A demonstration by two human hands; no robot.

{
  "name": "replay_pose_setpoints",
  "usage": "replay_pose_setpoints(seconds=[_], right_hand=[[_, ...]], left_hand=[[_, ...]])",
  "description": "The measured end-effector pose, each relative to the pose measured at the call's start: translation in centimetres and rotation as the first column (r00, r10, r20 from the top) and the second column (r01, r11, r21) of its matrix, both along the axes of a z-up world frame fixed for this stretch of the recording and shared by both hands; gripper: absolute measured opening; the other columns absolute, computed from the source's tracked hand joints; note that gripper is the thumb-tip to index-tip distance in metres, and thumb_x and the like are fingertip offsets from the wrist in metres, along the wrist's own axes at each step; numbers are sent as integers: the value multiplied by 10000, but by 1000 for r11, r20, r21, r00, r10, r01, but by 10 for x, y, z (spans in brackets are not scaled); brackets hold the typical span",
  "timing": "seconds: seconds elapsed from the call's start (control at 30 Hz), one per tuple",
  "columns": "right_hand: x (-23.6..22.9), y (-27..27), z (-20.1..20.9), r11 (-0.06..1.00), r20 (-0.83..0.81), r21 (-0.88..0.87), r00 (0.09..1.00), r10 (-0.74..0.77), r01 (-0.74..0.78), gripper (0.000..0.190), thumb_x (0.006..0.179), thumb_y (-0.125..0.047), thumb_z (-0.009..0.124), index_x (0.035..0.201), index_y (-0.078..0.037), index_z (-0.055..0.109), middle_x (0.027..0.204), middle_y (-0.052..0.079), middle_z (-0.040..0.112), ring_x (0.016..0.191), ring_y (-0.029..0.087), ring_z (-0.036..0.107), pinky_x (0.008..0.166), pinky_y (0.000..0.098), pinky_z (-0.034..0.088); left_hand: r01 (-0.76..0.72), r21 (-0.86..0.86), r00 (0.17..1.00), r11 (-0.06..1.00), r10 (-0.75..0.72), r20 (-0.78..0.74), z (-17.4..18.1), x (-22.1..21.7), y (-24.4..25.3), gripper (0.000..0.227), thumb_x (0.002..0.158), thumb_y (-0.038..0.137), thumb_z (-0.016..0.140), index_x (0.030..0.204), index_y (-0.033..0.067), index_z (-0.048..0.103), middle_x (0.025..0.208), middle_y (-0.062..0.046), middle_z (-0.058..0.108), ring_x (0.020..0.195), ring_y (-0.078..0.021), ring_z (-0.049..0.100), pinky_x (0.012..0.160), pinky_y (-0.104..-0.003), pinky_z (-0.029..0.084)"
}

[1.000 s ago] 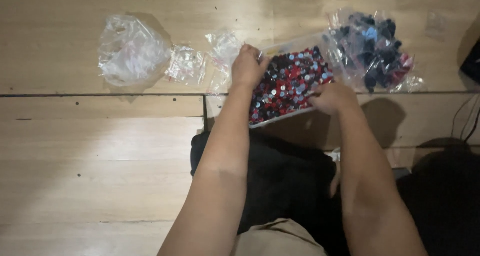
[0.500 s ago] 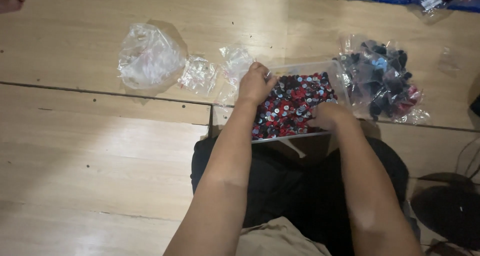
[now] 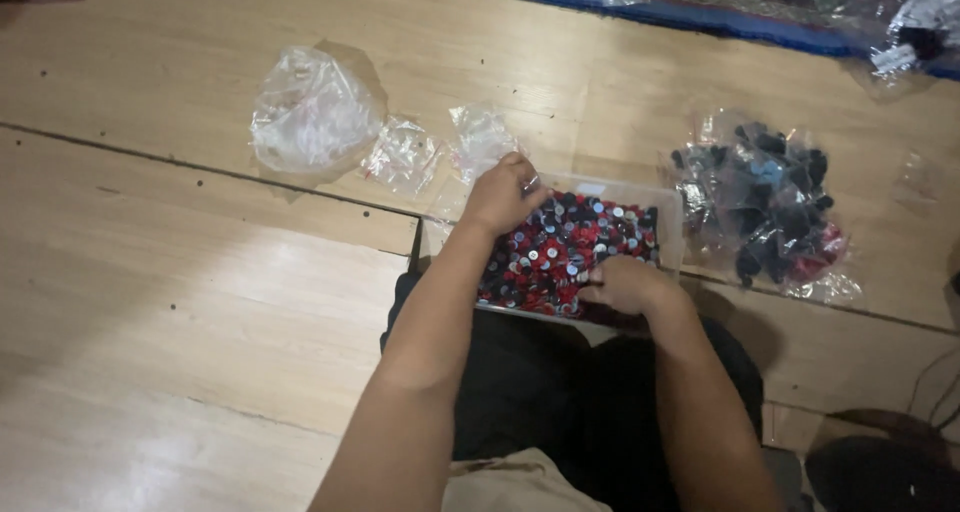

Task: Sorting small buttons from a large container into individual small plastic bags.

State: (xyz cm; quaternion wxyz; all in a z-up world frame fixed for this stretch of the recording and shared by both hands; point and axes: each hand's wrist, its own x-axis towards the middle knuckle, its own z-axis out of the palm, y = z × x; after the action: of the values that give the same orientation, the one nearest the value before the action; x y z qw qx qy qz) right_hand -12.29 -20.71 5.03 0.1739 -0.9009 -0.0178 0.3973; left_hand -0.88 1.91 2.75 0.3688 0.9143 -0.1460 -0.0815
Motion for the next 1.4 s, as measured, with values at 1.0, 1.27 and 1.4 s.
replay_pose_setpoints(seconds=[1.0,1.27,1.4], right_hand=[[-2,-6,29,1000,592,-15,806,18,-11,145,933,-258,661,946,-309,796,982,18,772,1020,313,727,891,463,562],[20,26,-35,999,702,-1,712,26,-37,135,859,-309,738,984,-320,788,956,-26,727,960,263,733,850,421,583],[21,29,-41,1000,697,-2,717,13,-16,126,831,-260,770,947,-249,819,966,42,740,919,340,731,838,459,583]], left_hand=[[-505,-779,862,372,182,-472,-9,-97,6,596,872,111,818,1382,16,525,1004,-103,746,783,-157,758,744,-301,656],[-264,-631,941,729,338,-3,-16,-117,-7,439,903,196,806,1311,121,664,1125,-110,768,1013,-261,756,848,-369,615],[-194,-543,948,817,298,109,-11,-120,-13,615,813,284,886,1362,150,643,1154,-91,765,1081,-287,729,930,-406,592]])
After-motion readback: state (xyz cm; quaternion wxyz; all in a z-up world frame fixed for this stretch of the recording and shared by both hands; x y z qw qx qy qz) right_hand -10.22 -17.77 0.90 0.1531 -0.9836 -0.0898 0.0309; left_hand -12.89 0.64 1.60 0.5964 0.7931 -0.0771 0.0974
